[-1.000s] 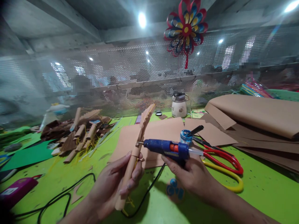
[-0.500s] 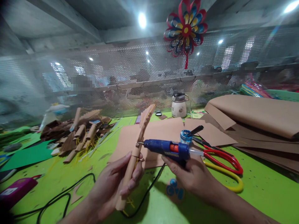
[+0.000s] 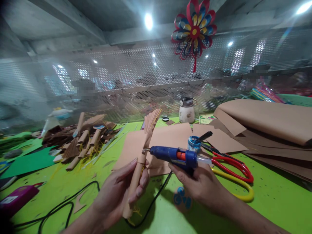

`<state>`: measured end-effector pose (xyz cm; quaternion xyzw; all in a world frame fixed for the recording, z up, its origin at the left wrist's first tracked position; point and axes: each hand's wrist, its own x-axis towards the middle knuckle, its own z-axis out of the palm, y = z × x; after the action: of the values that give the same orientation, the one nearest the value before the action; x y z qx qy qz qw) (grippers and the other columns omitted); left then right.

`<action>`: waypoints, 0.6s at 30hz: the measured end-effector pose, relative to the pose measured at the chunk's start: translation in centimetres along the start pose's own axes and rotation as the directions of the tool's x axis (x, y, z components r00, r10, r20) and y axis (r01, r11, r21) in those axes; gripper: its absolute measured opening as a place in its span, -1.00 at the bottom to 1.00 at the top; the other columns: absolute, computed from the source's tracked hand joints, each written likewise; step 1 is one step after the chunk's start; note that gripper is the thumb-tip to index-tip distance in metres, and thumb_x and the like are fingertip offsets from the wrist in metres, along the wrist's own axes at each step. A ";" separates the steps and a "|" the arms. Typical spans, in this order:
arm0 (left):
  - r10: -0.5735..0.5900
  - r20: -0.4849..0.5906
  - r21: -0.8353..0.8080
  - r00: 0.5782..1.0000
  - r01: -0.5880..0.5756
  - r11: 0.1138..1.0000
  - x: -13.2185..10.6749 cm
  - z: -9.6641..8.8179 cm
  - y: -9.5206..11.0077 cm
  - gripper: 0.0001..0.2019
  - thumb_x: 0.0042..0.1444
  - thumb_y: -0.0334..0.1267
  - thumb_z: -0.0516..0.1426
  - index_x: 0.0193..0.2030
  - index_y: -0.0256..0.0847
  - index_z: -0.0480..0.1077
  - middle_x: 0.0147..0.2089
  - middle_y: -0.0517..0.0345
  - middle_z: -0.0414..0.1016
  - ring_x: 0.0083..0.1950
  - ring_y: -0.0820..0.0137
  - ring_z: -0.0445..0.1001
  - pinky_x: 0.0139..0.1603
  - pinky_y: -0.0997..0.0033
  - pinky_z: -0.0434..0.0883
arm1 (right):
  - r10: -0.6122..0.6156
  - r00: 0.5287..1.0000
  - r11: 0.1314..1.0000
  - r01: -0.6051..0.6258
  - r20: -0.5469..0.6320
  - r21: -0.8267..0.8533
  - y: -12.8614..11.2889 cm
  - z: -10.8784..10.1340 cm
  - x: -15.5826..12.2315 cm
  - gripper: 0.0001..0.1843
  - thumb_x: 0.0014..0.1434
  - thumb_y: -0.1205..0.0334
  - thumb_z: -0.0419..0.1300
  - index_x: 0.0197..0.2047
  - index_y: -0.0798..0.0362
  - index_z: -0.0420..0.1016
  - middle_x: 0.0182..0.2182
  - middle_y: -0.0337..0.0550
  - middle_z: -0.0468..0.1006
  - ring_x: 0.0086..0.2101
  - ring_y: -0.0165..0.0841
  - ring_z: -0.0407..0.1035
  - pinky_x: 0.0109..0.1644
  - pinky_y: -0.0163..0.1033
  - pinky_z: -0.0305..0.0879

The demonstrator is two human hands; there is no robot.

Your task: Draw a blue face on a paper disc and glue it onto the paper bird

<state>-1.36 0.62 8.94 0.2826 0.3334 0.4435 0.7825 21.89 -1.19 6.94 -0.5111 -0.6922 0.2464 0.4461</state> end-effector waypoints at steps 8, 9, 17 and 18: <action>0.002 -0.023 0.004 1.000 -0.001 1.000 0.2 -0.1 0.2 -0.58 0.53 -0.27 -0.15 -0.20 -0.34 0.47 -0.53 0.06 0.47 -0.66 0.50 0.37 -0.74 0.68 0.20 | 0.009 0.999 0.998 -0.006 -0.038 0.070 -1.1 0.1 -0.1 -0.73 0.22 0.02 0.29 -0.29 -0.02 0.77 -0.41 -0.12 0.76 -0.33 -0.10 0.66 -0.13 -0.14 0.65; 0.002 -0.025 0.005 1.000 -0.002 1.000 0.2 -0.1 0.2 -0.58 0.53 -0.27 -0.14 -0.19 -0.34 0.47 -0.52 0.06 0.47 -0.66 0.50 0.37 -0.74 0.68 0.19 | 0.005 0.999 0.998 -0.003 -0.036 0.061 -0.9 0.1 -0.1 -0.72 0.22 0.01 0.29 -0.30 -0.02 0.77 -0.43 -0.11 0.75 -0.34 -0.10 0.66 -0.14 -0.13 0.65; -0.014 -0.031 0.017 0.999 0.014 1.000 0.1 0.2 0.3 -0.56 0.53 -0.26 -0.18 -0.19 -0.33 0.47 -0.55 0.09 0.45 -0.68 0.51 0.33 -0.74 0.67 0.19 | 0.068 0.998 0.997 -0.068 -0.001 0.029 -1.0 0.0 -0.1 -0.63 0.26 -0.01 0.21 -0.27 0.04 0.77 -0.50 -0.13 0.69 -0.42 -0.14 0.62 -0.32 -0.20 0.60; -0.017 -0.034 0.020 0.999 0.018 1.000 0.1 0.2 0.3 -0.56 0.53 -0.27 -0.18 -0.19 -0.33 0.47 -0.55 0.09 0.45 -0.68 0.51 0.33 -0.75 0.67 0.18 | 0.081 0.997 0.996 -0.081 -0.013 0.029 -1.2 0.0 -0.1 -0.64 0.25 0.00 0.21 -0.28 0.03 0.77 -0.49 -0.13 0.70 -0.41 -0.14 0.63 -0.29 -0.20 0.60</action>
<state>-1.32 0.79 9.29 0.2802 0.3533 0.4378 0.7778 21.29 -1.74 7.87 -0.5341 -0.6641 0.2703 0.4478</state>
